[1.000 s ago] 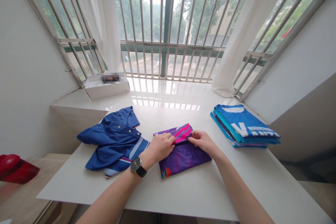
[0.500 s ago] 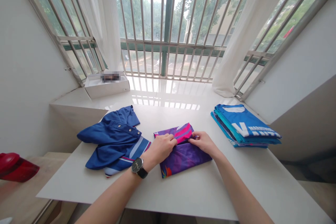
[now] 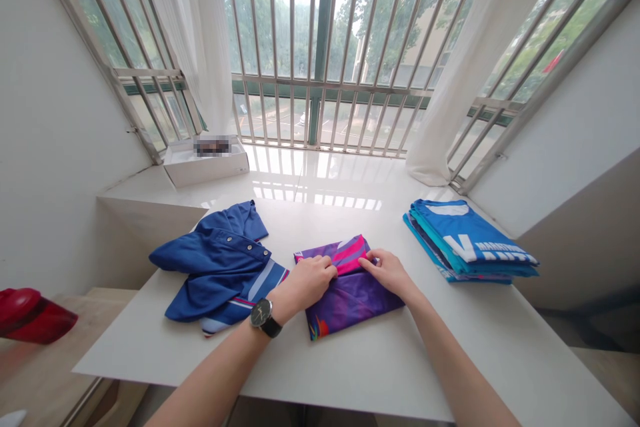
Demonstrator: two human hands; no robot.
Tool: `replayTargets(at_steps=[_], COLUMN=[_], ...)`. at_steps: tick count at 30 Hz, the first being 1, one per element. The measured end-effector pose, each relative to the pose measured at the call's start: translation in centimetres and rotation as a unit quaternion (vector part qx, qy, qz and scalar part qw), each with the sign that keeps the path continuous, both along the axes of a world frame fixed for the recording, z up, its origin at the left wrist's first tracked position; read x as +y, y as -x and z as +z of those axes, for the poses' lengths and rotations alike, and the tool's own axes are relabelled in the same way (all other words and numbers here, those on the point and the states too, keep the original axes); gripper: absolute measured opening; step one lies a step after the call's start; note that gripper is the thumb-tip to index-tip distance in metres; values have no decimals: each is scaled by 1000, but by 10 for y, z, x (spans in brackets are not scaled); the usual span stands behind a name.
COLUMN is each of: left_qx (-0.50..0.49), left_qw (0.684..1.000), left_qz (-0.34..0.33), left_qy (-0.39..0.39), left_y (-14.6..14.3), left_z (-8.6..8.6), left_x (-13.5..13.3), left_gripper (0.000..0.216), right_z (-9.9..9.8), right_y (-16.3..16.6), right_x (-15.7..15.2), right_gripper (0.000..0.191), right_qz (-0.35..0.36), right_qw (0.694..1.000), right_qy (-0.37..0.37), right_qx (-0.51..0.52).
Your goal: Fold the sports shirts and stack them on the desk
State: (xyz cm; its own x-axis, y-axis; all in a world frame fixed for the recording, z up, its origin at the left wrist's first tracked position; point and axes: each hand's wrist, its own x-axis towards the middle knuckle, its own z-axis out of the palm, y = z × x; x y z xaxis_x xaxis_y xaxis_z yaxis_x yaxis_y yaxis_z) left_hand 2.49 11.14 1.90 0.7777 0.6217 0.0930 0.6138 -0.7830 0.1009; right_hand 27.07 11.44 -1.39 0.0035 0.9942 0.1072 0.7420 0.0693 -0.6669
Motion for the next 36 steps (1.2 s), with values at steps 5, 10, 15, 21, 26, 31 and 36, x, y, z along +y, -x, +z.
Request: replayTargets(at_steps=[5,10,15,21,26,31,36], left_qx=[9,-14,-15,-9,1,1,-5], left_qw=[1000,1000,1000,999,999,1000,1000], left_qz=[-2,10,7,2,10,15,9], left_qy=[6,-6,-19,-35,-30,-14,-12], left_y=[0,-2,-3,-3,-3,-4,-3], left_z=[4,1,-7,-11,-13,-13,-12], left_x=[-1,-3,-3,-2,-1,0,0], left_gripper=[23,19,21,19,19,20,23], right_z=[-1,-1,2,18,27,27,26], right_y=[-7,-12,-13,4,21,21,10], right_x=[0,0,-4,-14,-22,-22,-18], right_gripper=[29,24,19,11,18,20,24], right_qz=[10,22,1,-7,120,169,133], right_qw=[1000,999,997,987,981,973,980], right_qy=[23,7,0,-82,-94,-35,-11], right_qx=[1,-25,-78,-139,-120,-153,-150])
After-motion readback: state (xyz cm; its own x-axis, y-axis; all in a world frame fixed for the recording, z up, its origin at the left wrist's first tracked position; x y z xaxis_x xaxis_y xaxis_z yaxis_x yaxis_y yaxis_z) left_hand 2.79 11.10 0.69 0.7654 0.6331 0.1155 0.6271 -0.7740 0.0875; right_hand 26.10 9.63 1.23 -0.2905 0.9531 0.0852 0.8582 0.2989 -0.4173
